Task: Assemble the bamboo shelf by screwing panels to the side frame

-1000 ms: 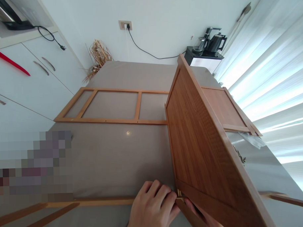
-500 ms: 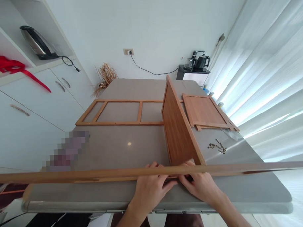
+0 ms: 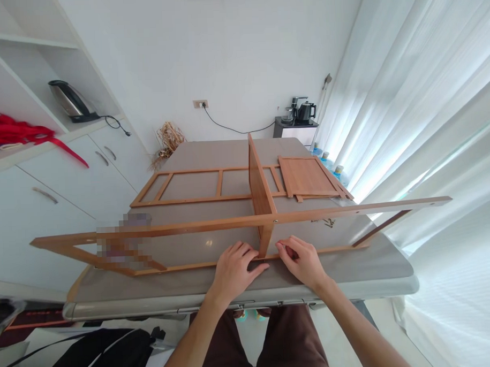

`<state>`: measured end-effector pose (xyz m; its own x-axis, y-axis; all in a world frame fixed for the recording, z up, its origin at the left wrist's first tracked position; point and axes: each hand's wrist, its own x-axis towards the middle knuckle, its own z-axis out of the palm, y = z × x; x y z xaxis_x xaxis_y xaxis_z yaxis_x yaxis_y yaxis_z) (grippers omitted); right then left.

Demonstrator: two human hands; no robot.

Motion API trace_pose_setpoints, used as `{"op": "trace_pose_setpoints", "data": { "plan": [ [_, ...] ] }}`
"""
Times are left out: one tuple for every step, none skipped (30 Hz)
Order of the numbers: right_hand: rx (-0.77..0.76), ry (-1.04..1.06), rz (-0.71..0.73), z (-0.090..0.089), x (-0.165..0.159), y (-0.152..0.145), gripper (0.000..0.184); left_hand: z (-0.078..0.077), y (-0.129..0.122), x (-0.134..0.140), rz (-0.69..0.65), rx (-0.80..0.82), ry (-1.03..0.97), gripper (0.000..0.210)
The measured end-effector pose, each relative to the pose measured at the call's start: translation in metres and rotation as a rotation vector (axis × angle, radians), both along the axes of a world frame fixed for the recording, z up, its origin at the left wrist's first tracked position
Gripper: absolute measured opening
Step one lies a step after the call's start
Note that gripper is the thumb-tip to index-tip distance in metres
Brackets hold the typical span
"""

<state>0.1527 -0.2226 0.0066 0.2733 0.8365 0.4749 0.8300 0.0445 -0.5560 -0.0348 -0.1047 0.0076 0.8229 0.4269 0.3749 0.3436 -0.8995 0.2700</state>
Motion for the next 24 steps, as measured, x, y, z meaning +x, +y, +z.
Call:
{"op": "trace_pose_setpoints", "data": {
  "plan": [
    [0.002,0.022,0.001,0.001,0.0,-0.005,0.02,0.0,0.0,0.0,0.002,0.005,-0.002,0.032],
    [-0.006,0.043,0.009,0.001,-0.001,-0.01,0.019,0.0,-0.001,0.0,0.002,0.01,-0.004,0.032],
    [-0.024,0.06,0.022,0.003,-0.001,-0.015,0.02,0.0,-0.001,0.001,0.004,0.014,-0.005,0.033],
    [-0.049,0.066,0.036,0.004,-0.002,-0.02,0.021,0.0,-0.001,0.001,0.004,0.016,-0.006,0.034],
    [-0.077,0.053,0.048,0.005,-0.003,-0.024,0.022,0.0,-0.002,0.001,0.005,0.017,-0.006,0.034],
    [-0.107,0.02,0.055,0.007,-0.004,-0.026,0.022,0.001,-0.002,0.001,0.005,0.015,-0.004,0.035],
    [-0.135,-0.031,0.057,0.008,-0.005,-0.028,0.021,0.002,-0.002,0.001,0.006,0.01,-0.002,0.035],
    [-0.158,-0.096,0.054,0.009,-0.007,-0.028,0.019,0.003,-0.002,0.001,0.006,0.001,0.002,0.035],
    [-0.174,-0.168,0.051,0.01,-0.008,-0.027,0.017,0.004,-0.002,0.0,0.002,-0.014,0.006,0.035],
    [-0.182,-0.239,0.046,0.011,-0.01,-0.026,0.016,0.006,-0.002,-0.001,-0.008,-0.037,0.011,0.033],
    [-0.184,-0.301,0.044,0.012,-0.011,-0.023,0.018,0.008,-0.001,-0.002,-0.023,-0.068,0.017,0.031],
    [-0.184,-0.351,0.045,0.012,-0.013,-0.02,0.023,0.01,0.001,-0.004,-0.042,-0.106,0.021,0.027],
    [-0.184,-0.389,0.049,0.011,-0.014,-0.017,0.027,0.013,0.002,-0.005,-0.062,-0.146,0.026,0.024],
    [-0.185,-0.416,0.056,0.011,-0.015,-0.014,0.03,0.015,0.004,-0.007,-0.081,-0.181,0.028,0.022],
    [-0.187,-0.432,0.065,0.01,-0.016,-0.011,0.032,0.017,0.006,-0.008,-0.096,-0.209,0.028,0.021],
    [-0.187,-0.441,0.071,0.008,-0.017,-0.009,0.033,0.019,0.007,-0.009,-0.106,-0.225,0.027,0.02],
    [-0.185,-0.446,0.076,0.007,-0.018,-0.008,0.033,0.02,0.008,-0.009,-0.112,-0.229,0.028,0.02],
    [-0.182,-0.447,0.079,0.006,-0.018,-0.007,0.032,0.021,0.009,-0.009,-0.116,-0.221,0.031,0.02],
    [-0.177,-0.445,0.078,0.005,-0.019,-0.008,0.032,0.022,0.009,-0.008,-0.12,-0.205,0.036,0.02],
    [-0.174,-0.438,0.076,0.005,-0.019,-0.009,0.033,0.022,0.009,-0.007,-0.126,-0.186,0.041,0.02],
    [-0.175,-0.424,0.076,0.005,-0.019,-0.012,0.035,0.022,0.01,-0.006,-0.133,-0.166,0.046,0.019],
    [-0.179,-0.401,0.081,0.006,-0.018,-0.016,0.037,0.022,0.01,-0.004,-0.145,-0.149,0.049,0.018],
    [-0.188,-0.368,0.094,0.008,-0.017,-0.02,0.039,0.022,0.01,-0.003,-0.159,-0.138,0.049,0.017],
    [-0.198,-0.328,0.11,0.011,-0.016,-0.025,0.04,0.022,0.011,-0.002,-0.173,-0.133,0.049,0.016]
  ]
}}
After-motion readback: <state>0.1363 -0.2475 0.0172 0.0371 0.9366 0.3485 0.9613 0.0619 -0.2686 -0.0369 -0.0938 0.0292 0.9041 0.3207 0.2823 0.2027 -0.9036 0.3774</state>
